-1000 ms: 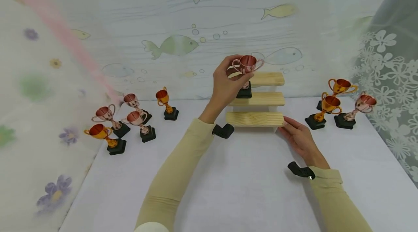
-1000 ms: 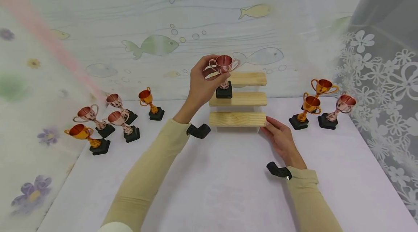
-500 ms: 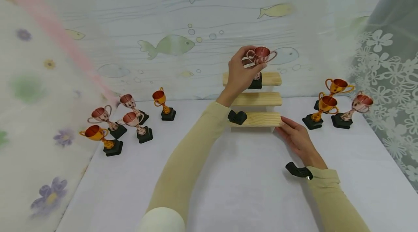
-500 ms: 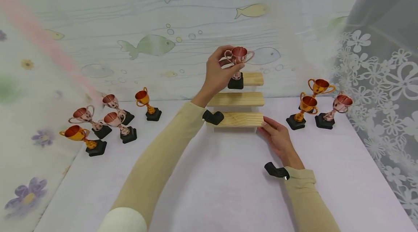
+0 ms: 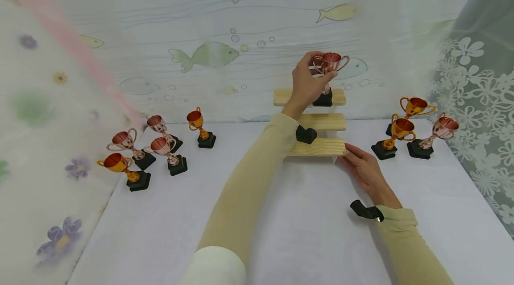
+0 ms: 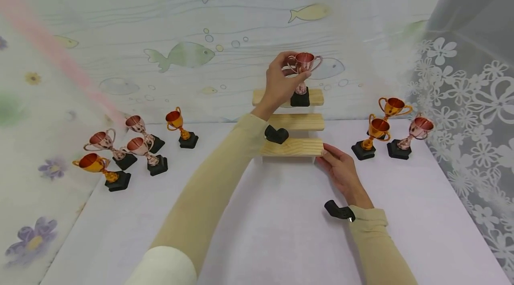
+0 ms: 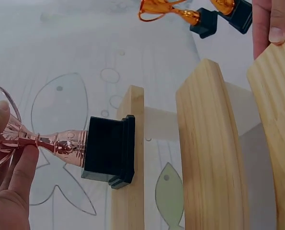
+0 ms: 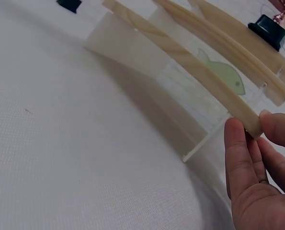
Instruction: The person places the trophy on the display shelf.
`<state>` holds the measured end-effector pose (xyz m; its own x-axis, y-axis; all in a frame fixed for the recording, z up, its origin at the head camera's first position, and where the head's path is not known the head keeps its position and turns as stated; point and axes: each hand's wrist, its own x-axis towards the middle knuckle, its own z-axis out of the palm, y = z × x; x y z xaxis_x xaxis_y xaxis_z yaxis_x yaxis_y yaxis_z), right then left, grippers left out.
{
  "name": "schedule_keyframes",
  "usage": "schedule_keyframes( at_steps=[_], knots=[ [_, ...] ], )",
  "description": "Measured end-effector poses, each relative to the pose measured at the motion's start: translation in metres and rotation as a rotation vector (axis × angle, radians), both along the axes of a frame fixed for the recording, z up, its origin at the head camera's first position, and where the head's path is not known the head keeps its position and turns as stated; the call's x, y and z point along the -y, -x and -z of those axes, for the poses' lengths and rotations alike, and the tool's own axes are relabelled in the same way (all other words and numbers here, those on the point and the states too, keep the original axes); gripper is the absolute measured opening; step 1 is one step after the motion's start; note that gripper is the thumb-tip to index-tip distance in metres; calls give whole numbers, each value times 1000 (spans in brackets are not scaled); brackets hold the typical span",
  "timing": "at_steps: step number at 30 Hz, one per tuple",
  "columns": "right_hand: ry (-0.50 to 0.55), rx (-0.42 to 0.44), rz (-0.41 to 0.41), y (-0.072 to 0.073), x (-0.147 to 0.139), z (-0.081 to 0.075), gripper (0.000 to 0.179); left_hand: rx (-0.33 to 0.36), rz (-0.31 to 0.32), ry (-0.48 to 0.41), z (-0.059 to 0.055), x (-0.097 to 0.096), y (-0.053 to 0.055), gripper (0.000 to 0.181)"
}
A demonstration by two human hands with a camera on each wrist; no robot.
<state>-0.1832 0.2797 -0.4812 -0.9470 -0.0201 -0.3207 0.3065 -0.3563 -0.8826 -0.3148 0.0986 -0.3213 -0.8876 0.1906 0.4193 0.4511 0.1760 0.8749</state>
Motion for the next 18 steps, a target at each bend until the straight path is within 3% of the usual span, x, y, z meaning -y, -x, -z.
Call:
schedule_keyframes(
  at_steps=[18],
  knots=[
    [-8,-4,-24,-2,-1,-1,68,16,-69,-48,1,-29,5,49]
  ],
)
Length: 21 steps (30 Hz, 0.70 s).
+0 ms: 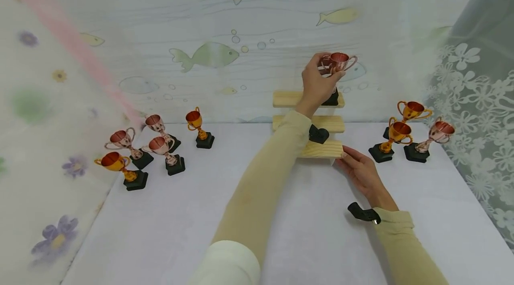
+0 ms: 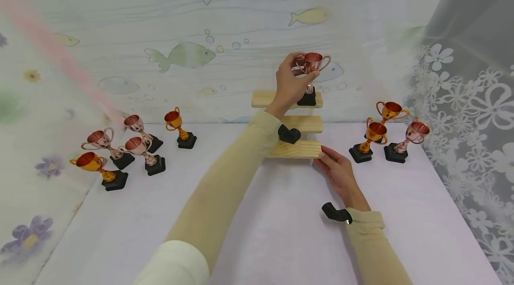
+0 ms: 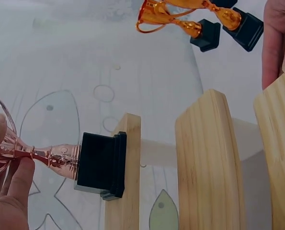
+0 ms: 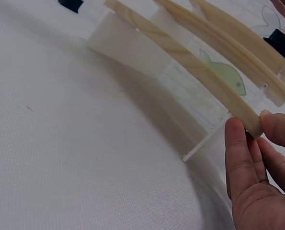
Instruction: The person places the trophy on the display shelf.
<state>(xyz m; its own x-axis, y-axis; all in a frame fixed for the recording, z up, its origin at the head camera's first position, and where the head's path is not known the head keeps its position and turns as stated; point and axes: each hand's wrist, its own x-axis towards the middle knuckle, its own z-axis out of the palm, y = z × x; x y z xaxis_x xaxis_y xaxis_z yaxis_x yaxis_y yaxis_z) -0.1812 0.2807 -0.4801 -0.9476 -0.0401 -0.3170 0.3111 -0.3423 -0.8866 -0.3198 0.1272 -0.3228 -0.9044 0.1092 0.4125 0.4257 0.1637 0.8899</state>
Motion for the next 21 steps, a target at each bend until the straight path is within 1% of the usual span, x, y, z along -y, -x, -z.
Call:
schedule_keyframes(
  at_steps=[3,6,13,17,21],
  knots=[
    [-29,-12,-10,-1,1,1,66,2,-9,-9,1,-2,0,49],
    [-47,-16,-3,-1,2,1,65,5,-14,-21,1,-4,0,49],
    [-59,-6,0,2,5,0,66,19,-23,-40,-2,-6,0,49],
    [-55,2,7,1,5,-1,67,28,-17,-55,-3,-10,-1,49],
    [-39,26,17,-2,5,-3,68,32,-13,-49,-1,-13,-2,48]
  ],
)
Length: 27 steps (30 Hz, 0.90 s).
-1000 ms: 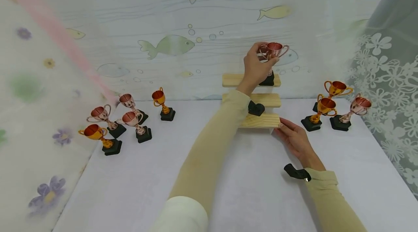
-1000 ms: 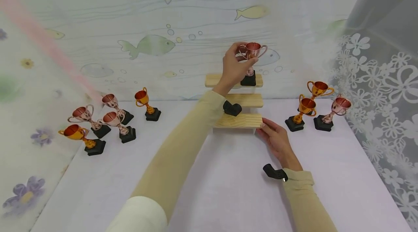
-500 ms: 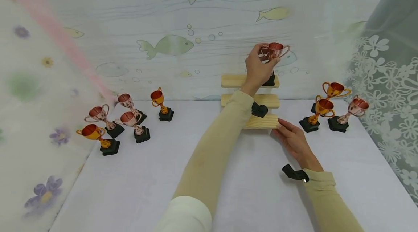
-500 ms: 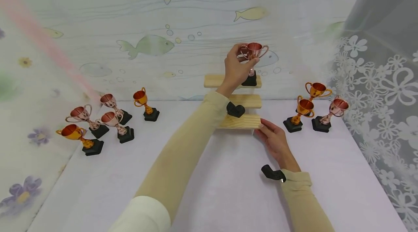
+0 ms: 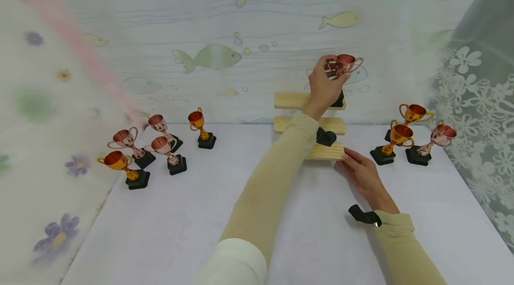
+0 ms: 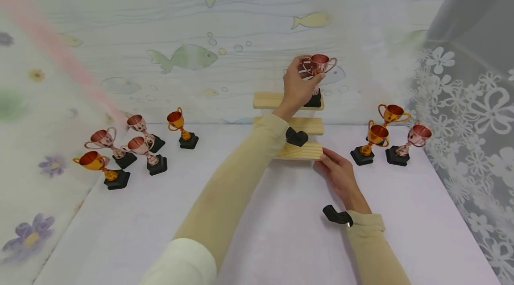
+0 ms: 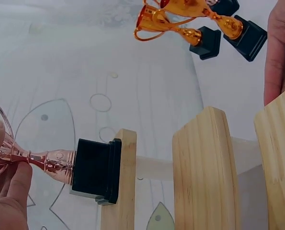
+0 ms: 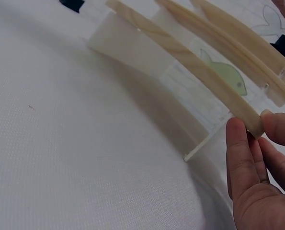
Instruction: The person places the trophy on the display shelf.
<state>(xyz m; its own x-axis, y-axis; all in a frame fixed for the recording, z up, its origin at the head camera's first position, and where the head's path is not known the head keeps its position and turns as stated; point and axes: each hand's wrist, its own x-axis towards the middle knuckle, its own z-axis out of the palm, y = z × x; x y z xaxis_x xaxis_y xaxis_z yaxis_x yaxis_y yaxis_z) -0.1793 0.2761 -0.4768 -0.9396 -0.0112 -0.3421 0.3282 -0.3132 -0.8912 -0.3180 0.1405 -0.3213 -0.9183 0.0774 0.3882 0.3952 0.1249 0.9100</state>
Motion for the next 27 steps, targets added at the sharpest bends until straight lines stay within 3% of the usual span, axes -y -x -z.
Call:
schedule_keyframes(
  at_steps=[10,16,21,27],
  knots=[
    [-5,11,3,-3,3,2,65,18,-2,20,4,-2,0,48],
    [5,9,14,-2,4,3,66,22,12,-4,11,5,-2,59],
    [-11,8,24,-1,3,2,66,-9,4,9,13,22,-9,63],
    [4,-4,19,1,2,2,69,-12,25,29,10,56,-23,62]
  ],
)
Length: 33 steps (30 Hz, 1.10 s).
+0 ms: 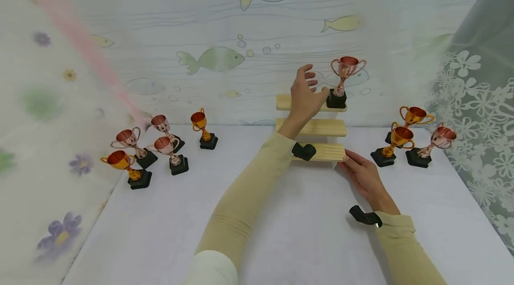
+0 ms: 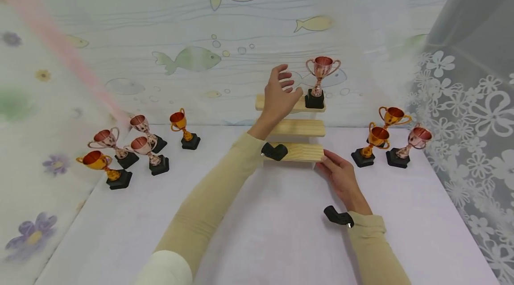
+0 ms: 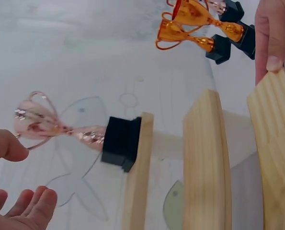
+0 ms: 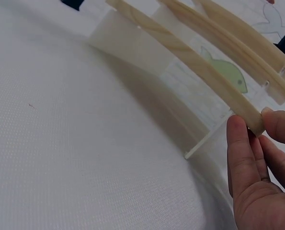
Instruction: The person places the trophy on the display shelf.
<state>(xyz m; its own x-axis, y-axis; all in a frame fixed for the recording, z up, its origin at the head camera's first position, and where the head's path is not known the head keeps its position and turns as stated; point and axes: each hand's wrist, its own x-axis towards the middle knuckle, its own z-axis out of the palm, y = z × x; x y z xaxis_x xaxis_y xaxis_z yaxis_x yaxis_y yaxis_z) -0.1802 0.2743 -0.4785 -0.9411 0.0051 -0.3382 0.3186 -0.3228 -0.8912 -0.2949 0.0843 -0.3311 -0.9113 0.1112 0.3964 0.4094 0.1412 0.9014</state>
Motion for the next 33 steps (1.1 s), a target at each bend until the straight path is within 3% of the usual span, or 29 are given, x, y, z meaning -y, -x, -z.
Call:
schedule_keyframes(
  at_steps=[6,9,12,19,24,29,33],
  knots=[
    [2,7,5,1,3,1,70,-42,118,48,2,58,-24,54],
    [-3,-3,3,1,4,1,70,-73,194,110,12,100,-36,45],
    [-6,-20,1,0,3,2,71,-82,215,174,29,147,-48,36],
    [9,-51,-3,-1,0,2,73,-21,94,273,73,256,-89,28],
    [27,-48,-4,-2,-2,1,75,125,36,398,97,323,-115,24],
    [39,-42,-6,-2,-1,0,75,269,-77,496,112,368,-135,26],
    [42,-27,-7,-2,1,0,75,325,-172,462,119,388,-144,38]
  ],
)
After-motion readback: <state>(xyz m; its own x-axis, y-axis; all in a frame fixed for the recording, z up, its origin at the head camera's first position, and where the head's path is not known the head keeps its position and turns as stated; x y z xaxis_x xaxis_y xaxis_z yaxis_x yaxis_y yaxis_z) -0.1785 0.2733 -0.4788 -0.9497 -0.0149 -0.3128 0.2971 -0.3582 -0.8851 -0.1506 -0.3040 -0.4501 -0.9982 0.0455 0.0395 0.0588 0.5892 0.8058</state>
